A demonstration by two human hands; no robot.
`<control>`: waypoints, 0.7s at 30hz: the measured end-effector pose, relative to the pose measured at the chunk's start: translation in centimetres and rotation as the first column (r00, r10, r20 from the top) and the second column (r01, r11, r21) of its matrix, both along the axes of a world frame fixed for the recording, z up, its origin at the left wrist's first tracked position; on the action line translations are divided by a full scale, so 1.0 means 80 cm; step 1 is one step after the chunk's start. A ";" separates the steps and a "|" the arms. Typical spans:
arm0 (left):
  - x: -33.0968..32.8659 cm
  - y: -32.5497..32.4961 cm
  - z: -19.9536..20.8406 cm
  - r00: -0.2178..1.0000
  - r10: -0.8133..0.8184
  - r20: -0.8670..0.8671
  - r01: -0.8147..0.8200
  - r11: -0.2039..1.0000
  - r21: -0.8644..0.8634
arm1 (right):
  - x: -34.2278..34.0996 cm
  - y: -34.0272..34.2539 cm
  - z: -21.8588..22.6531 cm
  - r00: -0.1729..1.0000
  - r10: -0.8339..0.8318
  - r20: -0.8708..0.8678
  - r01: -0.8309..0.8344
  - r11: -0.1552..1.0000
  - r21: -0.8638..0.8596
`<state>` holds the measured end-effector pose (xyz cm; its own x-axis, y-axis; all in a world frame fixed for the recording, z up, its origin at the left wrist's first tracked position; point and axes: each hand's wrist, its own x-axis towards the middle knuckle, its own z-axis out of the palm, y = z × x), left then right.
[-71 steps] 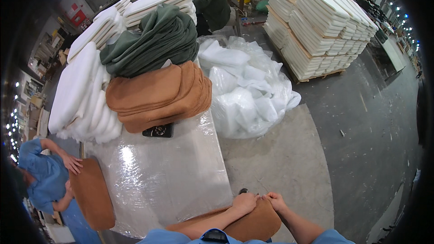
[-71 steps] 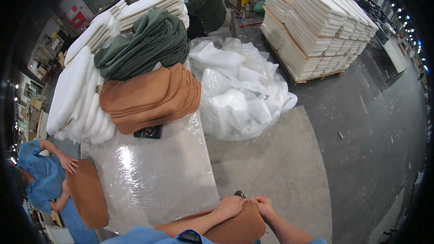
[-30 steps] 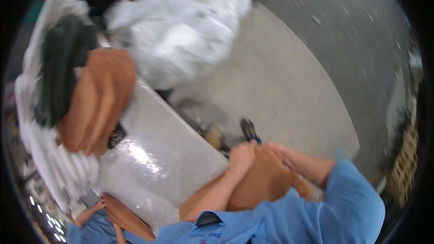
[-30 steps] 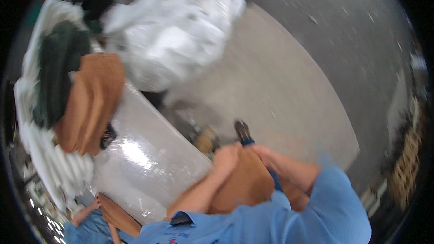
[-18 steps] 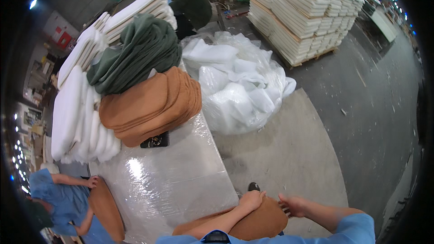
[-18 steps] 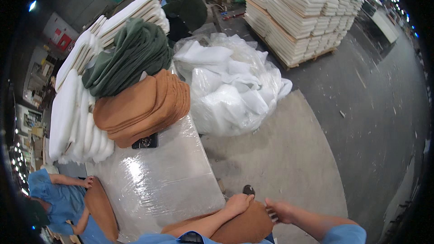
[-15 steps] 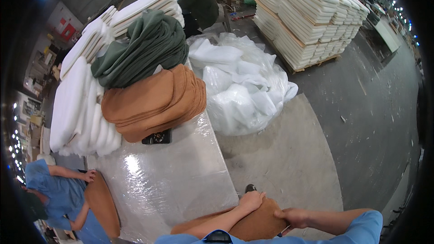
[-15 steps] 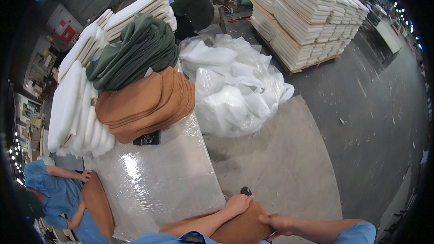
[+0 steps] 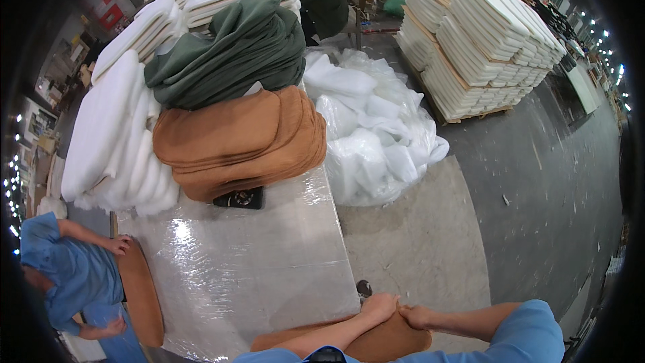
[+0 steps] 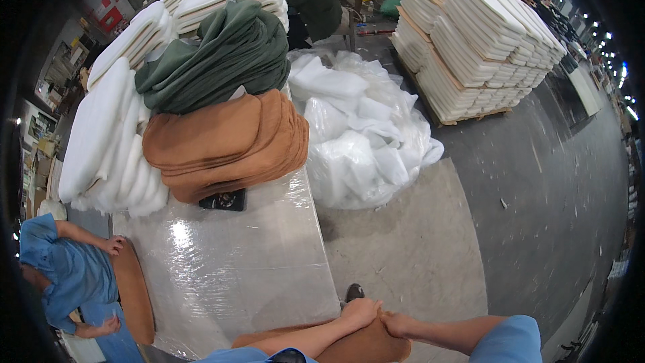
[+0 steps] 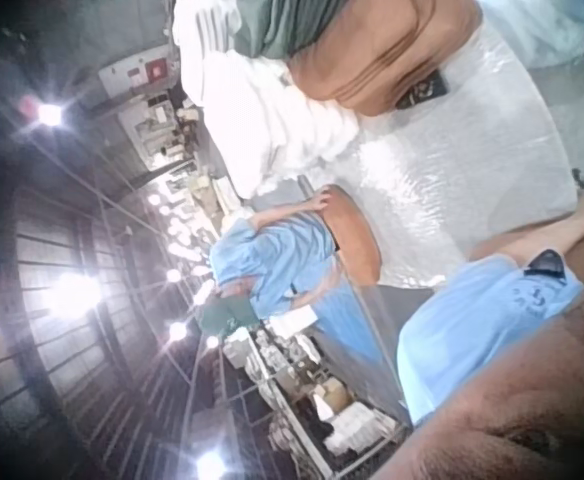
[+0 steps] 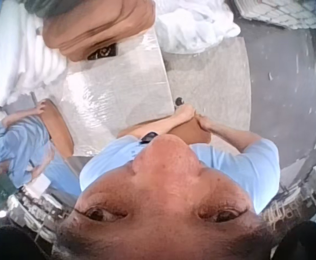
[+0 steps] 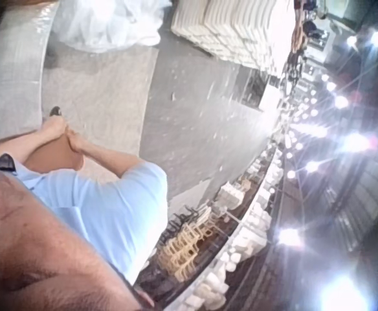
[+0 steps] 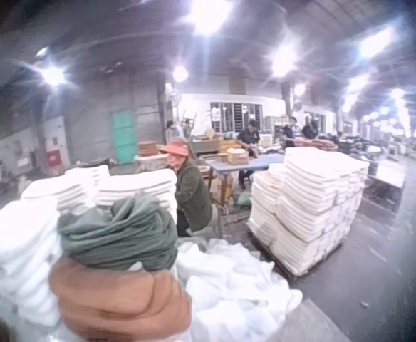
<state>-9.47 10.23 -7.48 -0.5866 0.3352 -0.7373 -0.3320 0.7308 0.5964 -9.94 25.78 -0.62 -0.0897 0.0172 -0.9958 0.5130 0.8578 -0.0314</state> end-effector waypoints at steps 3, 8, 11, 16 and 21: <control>-0.007 0.001 0.009 0.997 -0.006 0.074 0.007 1.000 -0.007 | -0.002 0.005 -0.036 0.994 0.099 -0.046 -0.102 0.992 -0.070; -0.010 0.003 0.008 0.994 0.011 0.109 -0.008 0.999 -0.031 | -0.008 0.009 -0.056 0.992 0.125 0.010 -0.124 0.989 -0.078; -0.003 0.007 -0.004 0.997 0.033 0.077 -0.028 0.998 -0.061 | 0.008 0.024 -0.105 0.989 0.137 -0.059 -0.145 0.976 -0.164; -0.007 0.012 0.006 0.996 0.012 0.085 -0.002 0.994 -0.110 | 0.020 0.022 -0.139 0.826 -0.474 0.307 0.541 0.819 -0.193; -0.001 0.012 -0.013 0.999 0.048 0.021 -0.045 0.988 -0.147 | 0.015 0.038 -0.098 0.659 -0.640 0.395 0.751 0.586 -0.303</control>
<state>-9.56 11.16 -8.51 -0.5799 0.1953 -0.7909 -0.3811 0.7931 0.4752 -8.71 28.80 -8.42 -0.0087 -0.4272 -0.9041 0.9837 0.1588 -0.0845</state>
